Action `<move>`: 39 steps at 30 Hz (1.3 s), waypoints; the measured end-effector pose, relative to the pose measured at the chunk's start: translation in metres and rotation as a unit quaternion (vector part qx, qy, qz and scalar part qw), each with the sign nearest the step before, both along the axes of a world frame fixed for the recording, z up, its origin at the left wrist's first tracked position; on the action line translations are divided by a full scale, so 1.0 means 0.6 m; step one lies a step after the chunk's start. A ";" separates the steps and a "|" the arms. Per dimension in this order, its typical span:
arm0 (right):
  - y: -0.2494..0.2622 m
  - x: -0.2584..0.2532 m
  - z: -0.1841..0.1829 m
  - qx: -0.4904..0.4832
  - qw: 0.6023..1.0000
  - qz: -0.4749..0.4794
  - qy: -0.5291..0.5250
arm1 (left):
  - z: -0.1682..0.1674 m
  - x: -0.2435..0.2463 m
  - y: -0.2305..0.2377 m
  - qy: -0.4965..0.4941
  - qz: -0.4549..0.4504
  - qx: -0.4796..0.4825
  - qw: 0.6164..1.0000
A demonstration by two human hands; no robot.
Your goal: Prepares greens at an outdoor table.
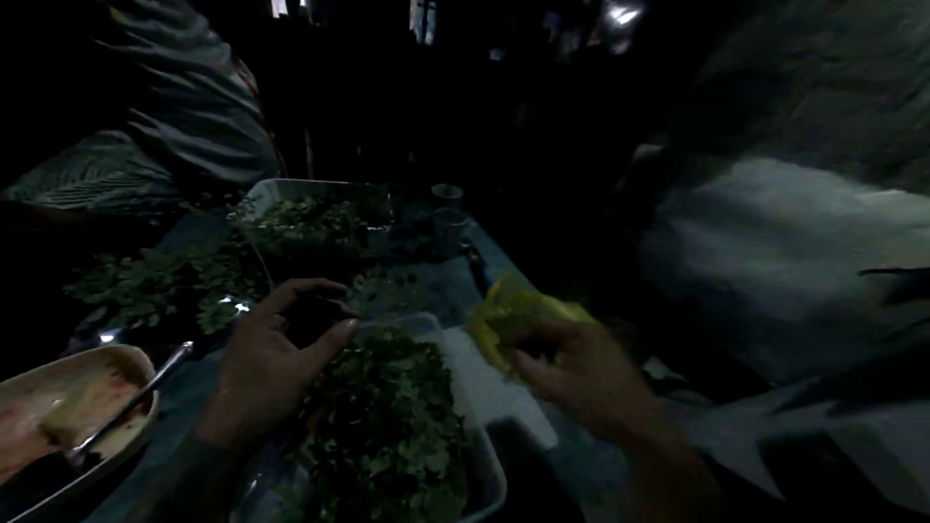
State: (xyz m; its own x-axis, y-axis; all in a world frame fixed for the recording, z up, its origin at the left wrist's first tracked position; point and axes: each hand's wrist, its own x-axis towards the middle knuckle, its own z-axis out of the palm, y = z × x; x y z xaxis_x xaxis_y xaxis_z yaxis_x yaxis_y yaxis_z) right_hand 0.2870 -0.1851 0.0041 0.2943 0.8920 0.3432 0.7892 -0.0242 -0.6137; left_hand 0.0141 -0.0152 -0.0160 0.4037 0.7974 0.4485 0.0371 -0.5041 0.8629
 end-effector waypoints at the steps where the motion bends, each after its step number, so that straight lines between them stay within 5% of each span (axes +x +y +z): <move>1: 0.001 0.025 0.004 0.028 0.998 -0.045 -0.033 | 0.001 -0.002 -0.001 0.002 0.004 0.005 1.000; 7: 0.019 0.103 0.027 -0.185 0.958 -0.134 -0.174 | -0.002 0.000 -0.007 -0.002 -0.007 0.005 1.000; 13: 0.054 -0.003 0.053 0.140 0.977 0.111 -0.120 | -0.015 -0.005 0.001 0.074 0.000 0.099 0.992; 19: 0.128 -0.105 0.061 0.035 0.951 0.279 -0.128 | -0.018 -0.002 -0.002 0.092 -0.025 0.123 0.988; 32: 0.156 -0.119 0.031 -0.067 0.974 0.199 0.086 | -0.001 -0.011 -0.003 0.073 -0.032 0.025 0.997; 39: 0.159 -0.113 0.024 -0.075 0.933 0.201 0.290 | 0.015 -0.025 0.001 0.005 -0.042 -0.017 0.999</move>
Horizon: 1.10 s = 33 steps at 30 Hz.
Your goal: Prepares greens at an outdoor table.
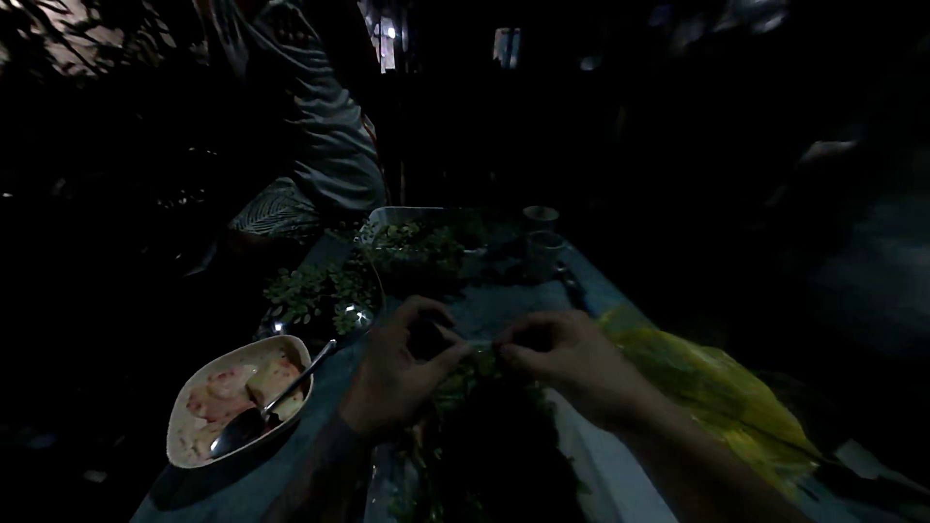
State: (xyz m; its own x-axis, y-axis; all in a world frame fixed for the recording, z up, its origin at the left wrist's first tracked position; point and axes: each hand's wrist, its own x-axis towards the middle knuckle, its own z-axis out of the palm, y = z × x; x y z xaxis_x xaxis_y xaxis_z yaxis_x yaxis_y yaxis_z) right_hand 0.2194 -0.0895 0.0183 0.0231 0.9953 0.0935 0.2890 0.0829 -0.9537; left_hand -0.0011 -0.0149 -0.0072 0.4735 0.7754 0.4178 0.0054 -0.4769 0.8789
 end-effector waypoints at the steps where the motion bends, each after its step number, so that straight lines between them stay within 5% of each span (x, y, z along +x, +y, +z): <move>1: -0.002 0.004 -0.002 -0.003 1.000 -0.002 0.029 | 0.004 -0.005 0.001 -0.011 0.003 -0.008 1.000; 6: -0.012 0.010 0.002 -0.018 0.994 -0.004 0.106 | 0.006 -0.015 0.005 -0.020 -0.001 0.003 1.000; 12: -0.031 0.028 0.002 -0.018 0.997 -0.043 0.061 | 0.007 -0.023 0.014 -0.030 0.056 0.051 0.997; 16: -0.062 0.019 0.015 0.075 0.991 -0.021 -0.109 | 0.005 -0.024 0.034 -0.078 0.144 0.046 0.985; 20: -0.086 0.001 0.014 0.081 0.946 0.041 -0.312 | 0.001 -0.014 0.028 -0.111 0.122 0.047 0.985; 23: -0.098 -0.004 0.025 0.129 0.925 -0.008 -0.358 | 0.015 -0.009 0.011 -0.152 0.087 0.045 0.983; 28: -0.108 -0.057 0.043 0.097 0.988 0.029 -0.115 | 0.077 0.008 -0.053 -0.225 -0.016 0.041 0.973; 33: -0.130 -0.099 0.051 0.143 0.981 0.081 0.098 | 0.138 0.046 -0.122 -0.203 -0.030 0.225 0.952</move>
State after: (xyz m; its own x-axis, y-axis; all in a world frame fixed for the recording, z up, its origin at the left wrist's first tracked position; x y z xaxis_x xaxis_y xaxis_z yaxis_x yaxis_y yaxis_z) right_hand 0.1600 -0.1674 0.0488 -0.0885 0.9209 0.3795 0.0623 0.3854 -0.9206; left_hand 0.0264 -0.0883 0.0756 0.2389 0.4518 0.8595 -0.3306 -0.7944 0.5095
